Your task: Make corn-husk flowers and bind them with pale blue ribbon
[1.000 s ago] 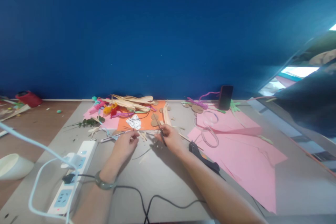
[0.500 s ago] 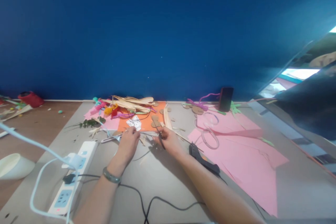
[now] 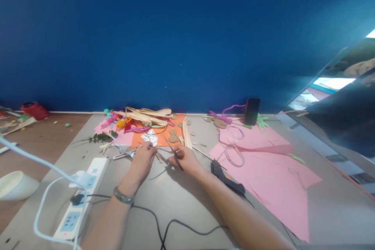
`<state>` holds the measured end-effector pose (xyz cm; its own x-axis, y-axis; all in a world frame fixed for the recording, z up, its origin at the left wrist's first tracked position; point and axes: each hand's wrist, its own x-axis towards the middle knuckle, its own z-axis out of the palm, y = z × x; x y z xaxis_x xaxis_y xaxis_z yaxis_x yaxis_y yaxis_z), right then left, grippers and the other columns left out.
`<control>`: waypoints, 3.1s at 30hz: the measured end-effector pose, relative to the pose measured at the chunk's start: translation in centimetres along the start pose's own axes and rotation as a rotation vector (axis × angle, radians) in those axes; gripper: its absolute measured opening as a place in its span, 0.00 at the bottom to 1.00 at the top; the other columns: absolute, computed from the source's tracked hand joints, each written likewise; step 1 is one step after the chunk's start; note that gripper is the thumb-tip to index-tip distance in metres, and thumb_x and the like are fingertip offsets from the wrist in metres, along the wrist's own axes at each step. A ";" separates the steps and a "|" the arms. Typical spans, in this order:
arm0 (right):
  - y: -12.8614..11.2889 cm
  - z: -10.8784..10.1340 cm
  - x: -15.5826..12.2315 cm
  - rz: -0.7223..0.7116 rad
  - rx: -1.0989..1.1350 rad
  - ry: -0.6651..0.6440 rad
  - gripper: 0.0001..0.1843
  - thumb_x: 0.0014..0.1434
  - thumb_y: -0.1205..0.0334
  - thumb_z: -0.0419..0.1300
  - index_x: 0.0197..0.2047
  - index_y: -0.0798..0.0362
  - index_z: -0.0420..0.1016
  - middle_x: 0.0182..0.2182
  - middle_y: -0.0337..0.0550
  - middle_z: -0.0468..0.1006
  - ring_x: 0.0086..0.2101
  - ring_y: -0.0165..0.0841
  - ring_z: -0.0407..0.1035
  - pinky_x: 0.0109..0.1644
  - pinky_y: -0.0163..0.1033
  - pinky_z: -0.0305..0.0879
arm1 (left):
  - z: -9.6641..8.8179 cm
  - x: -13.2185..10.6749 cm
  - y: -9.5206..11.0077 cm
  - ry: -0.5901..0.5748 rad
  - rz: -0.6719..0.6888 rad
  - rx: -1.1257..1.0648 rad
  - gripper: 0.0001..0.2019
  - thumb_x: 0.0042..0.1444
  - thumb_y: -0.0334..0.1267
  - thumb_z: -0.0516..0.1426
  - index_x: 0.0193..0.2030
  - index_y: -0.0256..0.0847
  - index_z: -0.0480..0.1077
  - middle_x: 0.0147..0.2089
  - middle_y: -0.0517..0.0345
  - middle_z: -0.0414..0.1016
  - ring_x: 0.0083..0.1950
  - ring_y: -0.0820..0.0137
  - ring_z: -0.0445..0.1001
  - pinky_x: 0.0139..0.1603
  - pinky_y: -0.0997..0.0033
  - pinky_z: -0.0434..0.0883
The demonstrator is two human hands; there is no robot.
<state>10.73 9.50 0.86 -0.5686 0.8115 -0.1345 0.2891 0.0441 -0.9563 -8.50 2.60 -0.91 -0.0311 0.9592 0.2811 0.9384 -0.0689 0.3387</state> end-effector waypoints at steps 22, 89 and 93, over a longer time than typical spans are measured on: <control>2.5 0.7 1.3 -0.078 -0.084 -0.041 0.13 0.45 0.62 0.62 0.36 0.53 0.70 0.24 0.37 0.78 0.25 0.30 0.69 0.31 0.34 0.64 | 0.5 -0.4 -0.2 -0.037 0.013 0.029 0.13 0.56 0.28 0.53 0.42 0.42 0.77 0.46 0.48 0.69 0.46 0.61 0.68 0.47 0.61 0.65; -1.7 1.2 -1.1 -0.054 0.352 -0.086 0.25 0.41 0.54 0.72 0.38 0.53 0.66 0.22 0.32 0.70 0.23 0.26 0.63 0.28 0.32 0.59 | -2.2 -0.5 4.3 0.105 -0.628 -1.465 0.12 0.40 0.40 0.67 0.27 0.36 0.72 0.19 0.63 0.71 0.22 0.77 0.66 0.26 0.77 0.63; -2.4 0.5 -1.4 -0.037 0.247 -0.272 0.24 0.43 0.51 0.70 0.38 0.54 0.67 0.25 0.35 0.71 0.25 0.28 0.64 0.30 0.33 0.60 | -3.0 -0.6 4.0 0.120 -0.627 -1.462 0.12 0.41 0.40 0.67 0.27 0.37 0.70 0.19 0.62 0.72 0.21 0.76 0.67 0.24 0.78 0.62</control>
<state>10.44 8.01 3.26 -0.7687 0.6261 -0.1307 0.0882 -0.0986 -0.9912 -5.73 0.96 2.96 -0.3594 0.9145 -0.1859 -0.3534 0.0510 0.9341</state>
